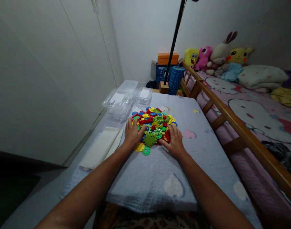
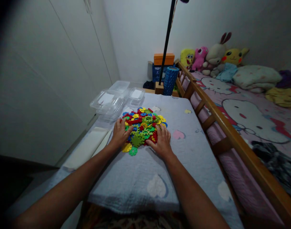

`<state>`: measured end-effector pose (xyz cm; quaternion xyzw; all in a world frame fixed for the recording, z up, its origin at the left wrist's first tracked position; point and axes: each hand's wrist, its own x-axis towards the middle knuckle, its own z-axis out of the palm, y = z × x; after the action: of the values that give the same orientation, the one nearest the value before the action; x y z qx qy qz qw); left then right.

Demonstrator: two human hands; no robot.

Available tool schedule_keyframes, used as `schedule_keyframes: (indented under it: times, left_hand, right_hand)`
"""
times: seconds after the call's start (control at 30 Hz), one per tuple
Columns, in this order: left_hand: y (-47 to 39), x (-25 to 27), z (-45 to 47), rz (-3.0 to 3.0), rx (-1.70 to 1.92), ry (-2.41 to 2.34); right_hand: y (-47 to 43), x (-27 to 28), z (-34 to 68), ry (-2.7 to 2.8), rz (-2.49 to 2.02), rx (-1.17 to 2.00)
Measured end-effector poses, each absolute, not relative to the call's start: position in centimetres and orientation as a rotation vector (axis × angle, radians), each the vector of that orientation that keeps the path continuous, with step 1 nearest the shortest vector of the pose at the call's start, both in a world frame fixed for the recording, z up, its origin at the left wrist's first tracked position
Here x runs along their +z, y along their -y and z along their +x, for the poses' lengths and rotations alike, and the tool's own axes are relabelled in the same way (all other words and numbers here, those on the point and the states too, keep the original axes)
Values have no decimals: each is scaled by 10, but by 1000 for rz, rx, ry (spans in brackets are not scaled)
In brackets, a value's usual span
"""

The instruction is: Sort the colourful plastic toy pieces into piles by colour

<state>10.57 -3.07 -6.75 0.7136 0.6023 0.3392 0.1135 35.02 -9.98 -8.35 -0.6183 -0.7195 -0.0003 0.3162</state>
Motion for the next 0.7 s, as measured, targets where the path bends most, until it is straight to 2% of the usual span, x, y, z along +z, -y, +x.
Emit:
schedule_keyframes:
  times: [0.17, 0.33, 0.7]
  left_hand:
    - [0, -65, 110, 1972, 962, -1829]
    - [-10, -60, 119, 1985, 954, -1570]
    - [37, -56, 90, 2230, 756, -1461]
  right_hand:
    - [99, -85, 352, 1879, -1624, 4]
    - [97, -86, 355, 1886, -1613, 23]
    - [96, -87, 362, 1842, -1575, 65]
